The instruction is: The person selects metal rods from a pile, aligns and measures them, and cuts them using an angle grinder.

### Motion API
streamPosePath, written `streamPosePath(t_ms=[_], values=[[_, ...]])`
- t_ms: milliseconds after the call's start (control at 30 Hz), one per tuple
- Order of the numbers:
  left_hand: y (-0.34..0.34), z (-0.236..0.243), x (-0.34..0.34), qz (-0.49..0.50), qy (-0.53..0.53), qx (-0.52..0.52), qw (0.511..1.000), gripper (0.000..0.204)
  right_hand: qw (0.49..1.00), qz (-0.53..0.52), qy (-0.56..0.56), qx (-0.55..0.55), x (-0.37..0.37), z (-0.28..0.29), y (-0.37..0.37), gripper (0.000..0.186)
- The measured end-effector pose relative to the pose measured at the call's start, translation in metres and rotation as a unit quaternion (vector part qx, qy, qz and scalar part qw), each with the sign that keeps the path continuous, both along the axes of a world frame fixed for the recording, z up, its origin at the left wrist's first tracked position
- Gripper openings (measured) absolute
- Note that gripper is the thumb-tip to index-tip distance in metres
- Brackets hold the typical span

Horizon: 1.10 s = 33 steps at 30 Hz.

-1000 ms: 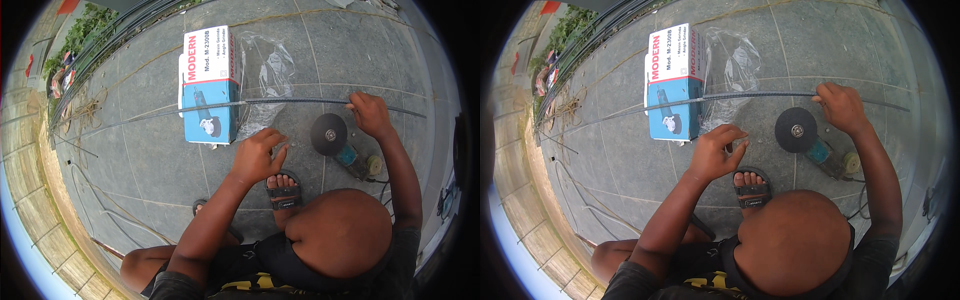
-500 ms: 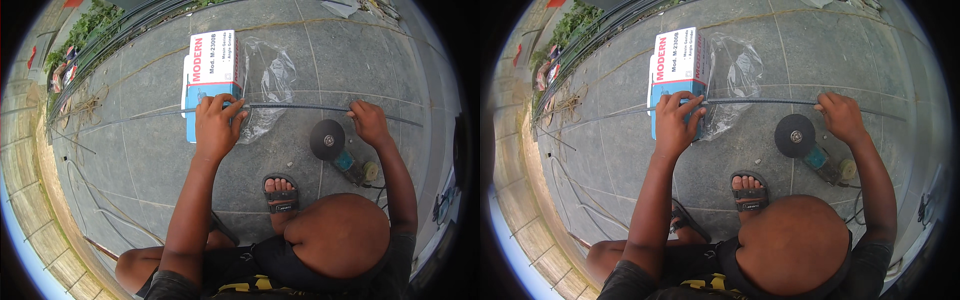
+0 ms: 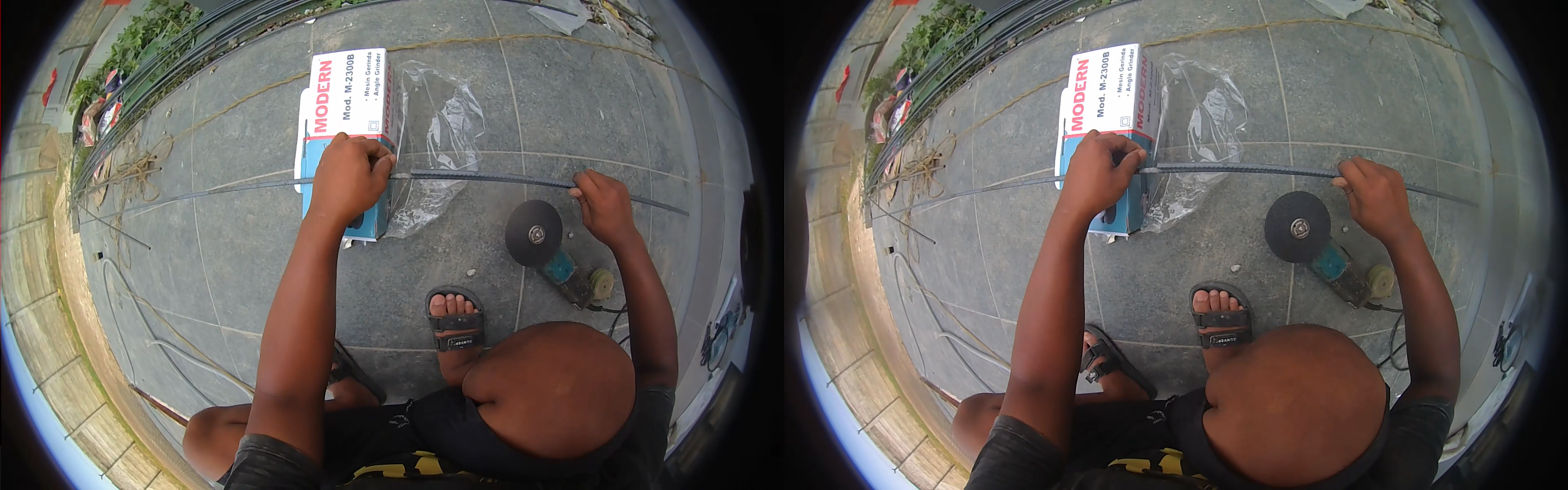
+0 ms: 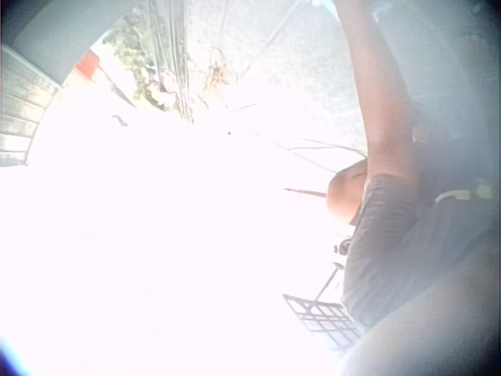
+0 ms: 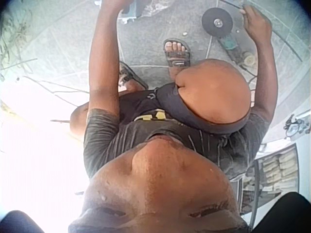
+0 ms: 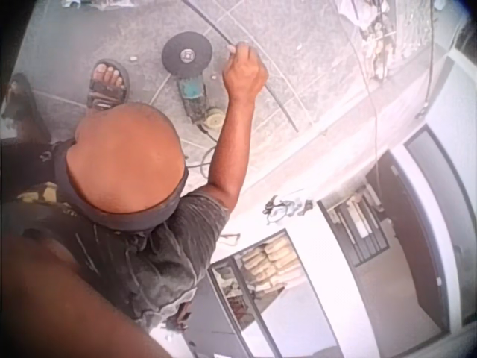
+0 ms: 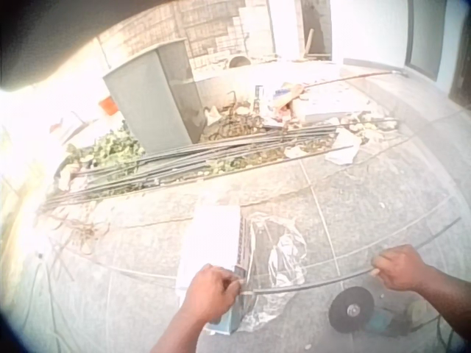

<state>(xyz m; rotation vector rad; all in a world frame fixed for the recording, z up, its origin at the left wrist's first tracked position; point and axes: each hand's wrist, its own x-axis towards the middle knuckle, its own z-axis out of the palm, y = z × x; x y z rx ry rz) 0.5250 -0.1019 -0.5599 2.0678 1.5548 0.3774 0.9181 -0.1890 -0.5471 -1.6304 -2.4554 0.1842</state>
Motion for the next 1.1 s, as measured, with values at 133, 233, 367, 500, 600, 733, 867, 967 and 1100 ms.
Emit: streamPosePath(t_ms=[133,233,367,500,600,733,867,967,1100], values=[[-0.006,-0.002,-0.006,0.005,-0.087,-0.005,0.996,0.018,1.0,0.005,0.003,0.01,-0.001,-0.003,0.001,0.017],[-0.012,0.005,-0.007,-0.043,-0.055,-0.027,0.997,0.021,1.0,-0.001,0.004,0.007,0.001,-0.004,0.001,0.018],[-0.006,0.006,-0.005,-0.026,-0.038,-0.061,0.997,0.021,1.0,0.01,0.009,0.017,0.0,-0.004,0.002,0.019],[-0.005,-0.003,0.003,0.031,-0.054,-0.091,0.994,0.022,1.0,0.009,0.005,0.021,0.001,-0.006,0.001,0.019],[-0.006,-0.002,0.003,0.046,-0.038,-0.078,0.995,0.022,1.0,0.007,0.004,0.021,0.0,-0.005,0.002,0.019],[-0.009,-0.006,-0.008,-0.008,-0.104,-0.065,0.992,0.021,1.0,0.006,-0.001,0.021,0.001,-0.004,0.002,0.018],[-0.012,-0.009,-0.004,-0.006,-0.093,-0.031,0.995,0.02,1.0,0.004,0.002,0.02,0.0,-0.004,0.002,0.018],[-0.015,-0.009,0.006,0.027,-0.044,0.003,0.999,0.02,1.0,0.001,0.002,0.012,0.0,-0.004,0.001,0.017],[-0.013,-0.009,0.002,0.08,-0.1,-0.045,0.991,0.022,1.0,0.008,0.0,0.026,0.0,-0.002,0.001,0.015]])
